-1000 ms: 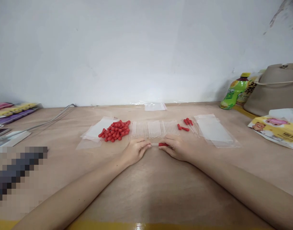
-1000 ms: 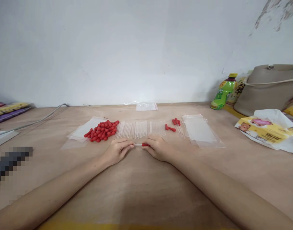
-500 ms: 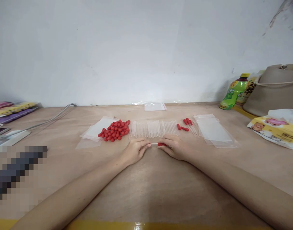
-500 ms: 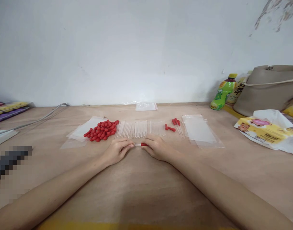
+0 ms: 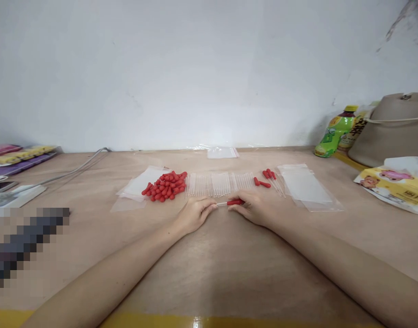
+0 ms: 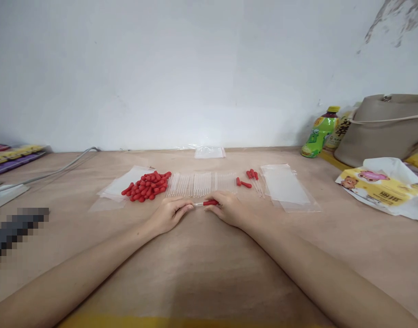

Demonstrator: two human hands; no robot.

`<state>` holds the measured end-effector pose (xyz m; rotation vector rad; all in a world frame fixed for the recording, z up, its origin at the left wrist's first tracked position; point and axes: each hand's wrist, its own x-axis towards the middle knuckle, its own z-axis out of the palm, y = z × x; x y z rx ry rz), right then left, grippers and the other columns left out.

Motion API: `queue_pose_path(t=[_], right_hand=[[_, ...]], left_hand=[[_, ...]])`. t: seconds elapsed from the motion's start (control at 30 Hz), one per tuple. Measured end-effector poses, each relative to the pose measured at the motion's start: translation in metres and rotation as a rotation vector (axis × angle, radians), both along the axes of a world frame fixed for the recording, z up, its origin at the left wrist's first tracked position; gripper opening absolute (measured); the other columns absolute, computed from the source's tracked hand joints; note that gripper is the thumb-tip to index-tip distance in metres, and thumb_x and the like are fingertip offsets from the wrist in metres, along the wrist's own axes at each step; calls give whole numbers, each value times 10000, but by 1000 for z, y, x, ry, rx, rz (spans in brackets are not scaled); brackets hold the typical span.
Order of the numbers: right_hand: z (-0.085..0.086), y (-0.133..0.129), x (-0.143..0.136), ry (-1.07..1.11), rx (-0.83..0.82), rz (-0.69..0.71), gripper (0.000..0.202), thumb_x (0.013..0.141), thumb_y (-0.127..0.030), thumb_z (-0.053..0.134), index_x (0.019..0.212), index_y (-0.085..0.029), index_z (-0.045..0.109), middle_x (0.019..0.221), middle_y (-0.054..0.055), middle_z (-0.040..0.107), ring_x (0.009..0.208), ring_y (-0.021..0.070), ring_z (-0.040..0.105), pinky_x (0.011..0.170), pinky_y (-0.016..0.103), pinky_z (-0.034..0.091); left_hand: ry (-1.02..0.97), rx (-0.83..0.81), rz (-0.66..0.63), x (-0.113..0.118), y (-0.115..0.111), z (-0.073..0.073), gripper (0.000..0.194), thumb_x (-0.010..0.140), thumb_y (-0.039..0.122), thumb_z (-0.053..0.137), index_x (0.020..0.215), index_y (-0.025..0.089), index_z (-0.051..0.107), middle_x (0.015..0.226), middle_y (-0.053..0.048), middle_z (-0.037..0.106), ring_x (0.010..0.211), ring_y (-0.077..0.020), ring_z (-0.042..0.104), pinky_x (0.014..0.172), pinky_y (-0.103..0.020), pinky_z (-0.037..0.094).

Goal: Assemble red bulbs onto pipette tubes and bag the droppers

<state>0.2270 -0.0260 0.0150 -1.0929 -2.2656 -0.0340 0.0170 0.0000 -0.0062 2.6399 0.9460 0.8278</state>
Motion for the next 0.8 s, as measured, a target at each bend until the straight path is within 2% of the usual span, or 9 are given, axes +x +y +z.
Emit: queue_pose_path(t=[0.17, 0.33, 0.43, 0.5, 0.57, 0.63, 0.7, 0.8], right_hand=[[1, -1, -1, 69, -27, 27, 99, 758, -197, 570, 804, -195, 657, 721, 23, 670, 610, 126, 587, 564, 223, 462], [-10, 6, -3, 334, -205, 85, 74, 754, -223, 566, 773, -217, 637, 735, 10, 661, 669, 138, 598, 618, 251, 476], [-16, 12, -5, 526, -275, 69, 84, 755, -272, 562, 791, -218, 615, 760, 10, 645, 713, 135, 591, 656, 258, 474], [-15, 20, 0, 657, -303, 42, 185, 751, -319, 561, 903, -216, 583, 772, 9, 627, 718, 129, 581, 654, 259, 469], [-9, 32, 12, 804, -330, -3, 330, 733, -367, 574, 1019, -213, 513, 765, 2, 603, 691, 120, 569, 624, 254, 461], [1, 48, 32, 927, -328, -69, 392, 702, -412, 596, 1018, -211, 478, 734, -10, 587, 640, 110, 552, 583, 242, 444], [11, 65, 57, 903, -297, -176, 343, 735, -453, 540, 968, -204, 503, 701, -4, 586, 590, 102, 526, 556, 237, 419], [16, 87, 92, 731, -193, -448, 301, 733, -423, 531, 915, -184, 554, 607, -2, 561, 600, 132, 534, 556, 249, 396]], left_hand=[[4, -1, 2, 0, 0, -1, 231, 885, 233, 398, 866, 153, 614, 758, -27, 616, 696, -133, 559, 651, -232, 413], [-23, 8, 8, 1, 0, 0, 260, 894, 254, 379, 865, 158, 620, 718, -21, 601, 658, -126, 546, 628, -228, 410], [-18, 10, -17, -1, -1, 1, 258, 888, 298, 392, 969, 171, 602, 760, -27, 602, 676, -133, 544, 635, -239, 417], [-29, -5, -29, -2, -2, 1, 297, 874, 326, 416, 1107, 183, 531, 865, -41, 605, 712, -139, 546, 651, -249, 428], [-48, -25, -16, -3, -2, 1, 356, 871, 333, 415, 1195, 188, 449, 935, -53, 593, 754, -145, 548, 677, -262, 437], [-52, -40, 0, -4, -2, 0, 354, 878, 328, 397, 1200, 187, 435, 923, -53, 591, 778, -151, 549, 698, -273, 438], [-39, -47, 11, -4, -2, 0, 331, 882, 324, 388, 1174, 186, 458, 895, -51, 595, 779, -155, 552, 705, -281, 436], [-9, -40, 18, -3, -2, -1, 307, 881, 325, 390, 1138, 192, 492, 891, -49, 600, 761, -156, 555, 695, -283, 434]])
